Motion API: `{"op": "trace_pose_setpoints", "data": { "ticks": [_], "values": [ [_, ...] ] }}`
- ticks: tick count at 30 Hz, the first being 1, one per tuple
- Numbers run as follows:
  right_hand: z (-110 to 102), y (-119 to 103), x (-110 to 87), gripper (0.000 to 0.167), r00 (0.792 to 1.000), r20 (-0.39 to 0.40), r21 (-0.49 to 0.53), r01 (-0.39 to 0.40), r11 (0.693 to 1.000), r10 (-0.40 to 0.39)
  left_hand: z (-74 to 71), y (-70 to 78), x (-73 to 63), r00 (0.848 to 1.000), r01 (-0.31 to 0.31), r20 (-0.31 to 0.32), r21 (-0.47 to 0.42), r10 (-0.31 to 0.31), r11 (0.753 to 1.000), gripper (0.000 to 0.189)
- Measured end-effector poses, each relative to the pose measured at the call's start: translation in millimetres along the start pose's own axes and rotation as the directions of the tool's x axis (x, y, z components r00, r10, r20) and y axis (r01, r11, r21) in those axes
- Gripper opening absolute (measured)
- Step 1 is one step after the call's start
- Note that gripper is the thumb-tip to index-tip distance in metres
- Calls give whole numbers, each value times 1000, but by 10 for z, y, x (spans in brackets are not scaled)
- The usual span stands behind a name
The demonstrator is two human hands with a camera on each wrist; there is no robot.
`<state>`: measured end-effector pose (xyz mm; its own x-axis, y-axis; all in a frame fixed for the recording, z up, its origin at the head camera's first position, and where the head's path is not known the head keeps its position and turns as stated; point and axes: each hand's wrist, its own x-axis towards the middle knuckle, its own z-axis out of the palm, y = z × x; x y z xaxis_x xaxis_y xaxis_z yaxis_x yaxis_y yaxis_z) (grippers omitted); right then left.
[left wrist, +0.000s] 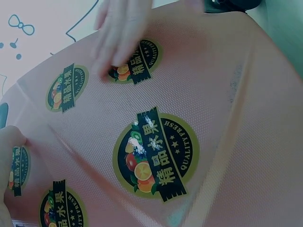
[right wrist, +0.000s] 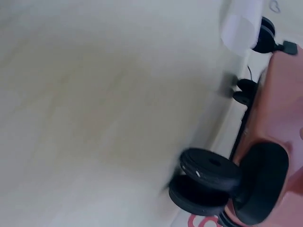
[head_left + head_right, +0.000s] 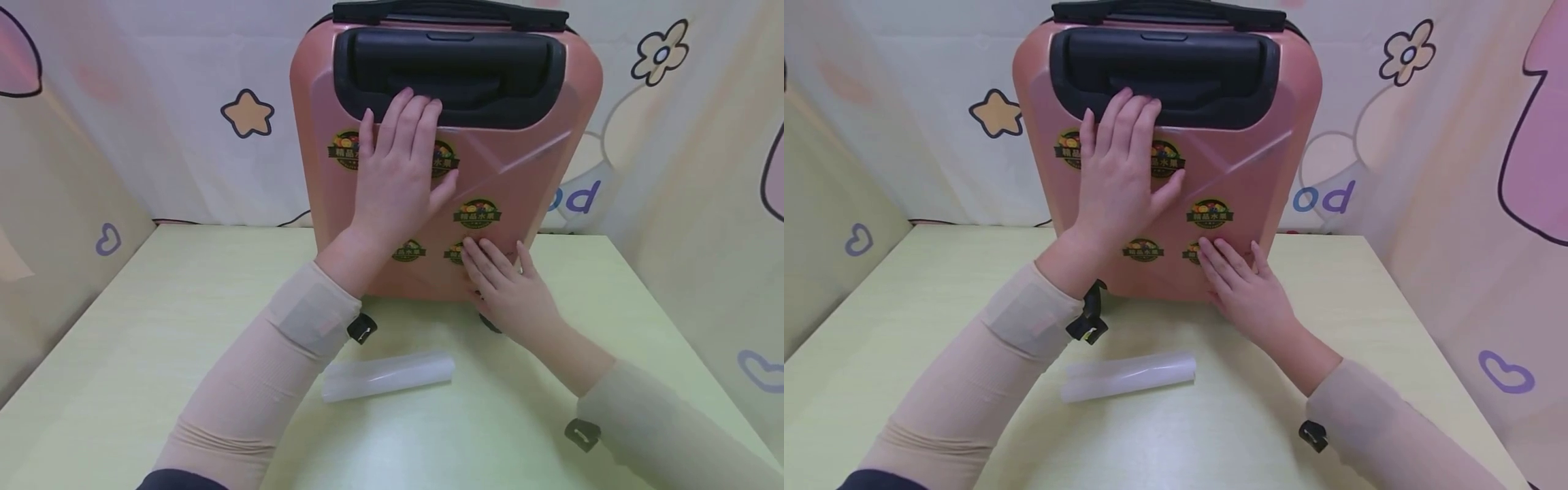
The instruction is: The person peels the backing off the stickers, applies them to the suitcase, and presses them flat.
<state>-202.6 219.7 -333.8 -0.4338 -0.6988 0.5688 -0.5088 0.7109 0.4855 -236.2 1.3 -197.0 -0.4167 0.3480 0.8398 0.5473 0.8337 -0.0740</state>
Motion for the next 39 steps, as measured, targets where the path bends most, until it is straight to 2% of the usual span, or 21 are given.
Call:
{"op": "trace_pose_setpoints", "data": {
  "ticks": [6, 9, 15, 21, 25, 29, 33, 39],
  "values": [
    [66, -145, 15, 49, 994, 63, 13, 94, 995, -95, 12, -6, -14, 1000, -7, -5, -1, 7, 1000, 66],
    [73, -172, 19, 49, 992, 82, 11, 95, 995, -96, 14, -7, -19, 1000, -5, -6, -2, 5, 1000, 66],
    [82, -114, -9, 47, 992, 85, -67, 95, 993, -89, 15, -2, -22, 1000, -6, -3, 0, 6, 1000, 66],
    [20, 13, -57, 56, 1000, -5, -14, 12, 1000, -12, 18, 14, -10, 1000, 1, 3, 5, -1, 1000, 67],
    [-36, 54, -70, 53, 997, -57, 15, -56, 998, 57, 14, 14, -8, 1000, 10, 5, 16, -10, 1000, 67],
    [-45, 27, -66, 53, 996, -41, 15, -79, 997, 79, 8, 9, -7, 1000, 12, 2, 13, -12, 1000, 67],
    [5, -46, -49, 48, 999, 17, 29, -27, 999, 27, 5, 8, -10, 1000, 12, 2, 8, -12, 1000, 67],
    [85, -182, -20, 52, 990, 101, -36, 106, 994, -102, 6, 11, -13, 1000, 8, 2, 6, -8, 1000, 67]
  ]
}}
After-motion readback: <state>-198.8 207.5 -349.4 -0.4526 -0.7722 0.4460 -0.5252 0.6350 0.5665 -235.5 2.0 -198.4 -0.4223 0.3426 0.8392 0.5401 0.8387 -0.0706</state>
